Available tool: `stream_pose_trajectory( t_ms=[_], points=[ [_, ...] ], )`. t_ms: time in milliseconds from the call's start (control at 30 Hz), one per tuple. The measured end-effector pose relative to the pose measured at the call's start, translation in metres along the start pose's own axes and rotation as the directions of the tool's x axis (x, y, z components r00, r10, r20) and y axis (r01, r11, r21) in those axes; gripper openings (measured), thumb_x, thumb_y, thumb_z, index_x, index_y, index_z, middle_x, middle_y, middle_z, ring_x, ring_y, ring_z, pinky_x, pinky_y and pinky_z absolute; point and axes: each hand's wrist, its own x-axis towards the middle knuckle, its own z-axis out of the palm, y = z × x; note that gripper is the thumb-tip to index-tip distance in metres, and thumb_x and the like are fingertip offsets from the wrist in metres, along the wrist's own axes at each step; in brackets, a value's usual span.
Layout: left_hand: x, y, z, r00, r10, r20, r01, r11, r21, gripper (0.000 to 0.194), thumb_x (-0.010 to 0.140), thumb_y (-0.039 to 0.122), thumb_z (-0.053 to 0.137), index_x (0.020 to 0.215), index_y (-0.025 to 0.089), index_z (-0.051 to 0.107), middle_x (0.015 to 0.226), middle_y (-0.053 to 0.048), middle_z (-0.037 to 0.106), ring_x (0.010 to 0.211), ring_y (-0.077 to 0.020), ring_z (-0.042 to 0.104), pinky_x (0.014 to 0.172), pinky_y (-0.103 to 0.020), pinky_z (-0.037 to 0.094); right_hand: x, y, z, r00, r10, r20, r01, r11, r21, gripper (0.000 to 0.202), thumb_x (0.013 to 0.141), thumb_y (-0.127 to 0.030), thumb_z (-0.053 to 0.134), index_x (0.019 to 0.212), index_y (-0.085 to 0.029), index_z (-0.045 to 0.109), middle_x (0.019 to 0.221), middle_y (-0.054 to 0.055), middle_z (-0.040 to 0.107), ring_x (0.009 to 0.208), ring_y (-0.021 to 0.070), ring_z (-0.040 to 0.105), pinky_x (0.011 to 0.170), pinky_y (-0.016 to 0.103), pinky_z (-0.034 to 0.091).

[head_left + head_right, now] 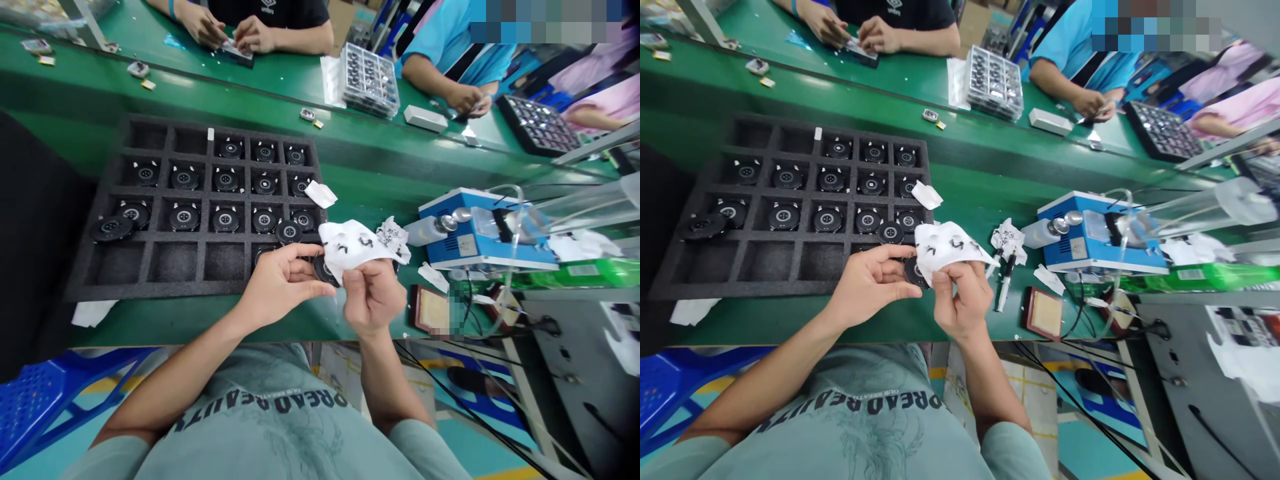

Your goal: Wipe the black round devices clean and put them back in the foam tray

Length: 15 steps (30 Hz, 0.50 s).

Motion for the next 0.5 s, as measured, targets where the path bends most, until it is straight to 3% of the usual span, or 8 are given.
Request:
stream_pose_trajectory(
  t_ms=[167, 333, 500],
  points=[
    [0.001, 0.000, 0.000, 1.000, -0.001, -0.018, 0.001, 1.000, -0.023, 0.069, 0.050, 0.012, 0.099, 0.113, 0.013, 0.071, 0.076, -0.001, 0.081, 0.069, -0.0166, 0.077, 0.070, -0.023, 0.062, -0.014, -0.007, -0.013, 0.999, 0.012, -0.045, -0.012, 1.000, -0.003, 0.012, 0.093, -0.013, 0.062, 0.085, -0.023, 0.061, 0.069, -0.002, 0.059, 0.066, 0.0171, 0.056, 0.060, 0.030, 0.045],
    [0.003, 0.002, -0.001, 0.999, -0.001, 0.037, 0.001, 1.000, 0.012, 0.063, 0.053, 0.011, 0.098, 0.110, 0.014, 0.073, 0.082, -0.003, 0.082, 0.075, -0.0194, 0.079, 0.072, -0.026, 0.064, -0.002, -0.014, -0.001, 0.999, -0.045, 0.005, 0.044, 0.998, 0.047, 0.012, 0.095, -0.016, 0.060, 0.086, -0.024, 0.060, 0.070, -0.002, 0.060, 0.066, 0.0170, 0.057, 0.062, 0.032, 0.046],
    [0.000, 0.000, 0.001, 1.000, 0.024, 0.010, -0.024, 1.000, 0.016, 0.068, 0.051, 0.013, 0.100, 0.112, 0.013, 0.072, 0.079, -0.002, 0.081, 0.072, -0.0190, 0.078, 0.073, -0.028, 0.065, 0.006, 0.001, 0.002, 0.999, -0.038, 0.012, 0.038, 0.999, 0.025, 0.013, 0.095, -0.017, 0.060, 0.085, -0.024, 0.059, 0.069, -0.002, 0.060, 0.068, 0.0183, 0.058, 0.064, 0.033, 0.046]
  ],
)
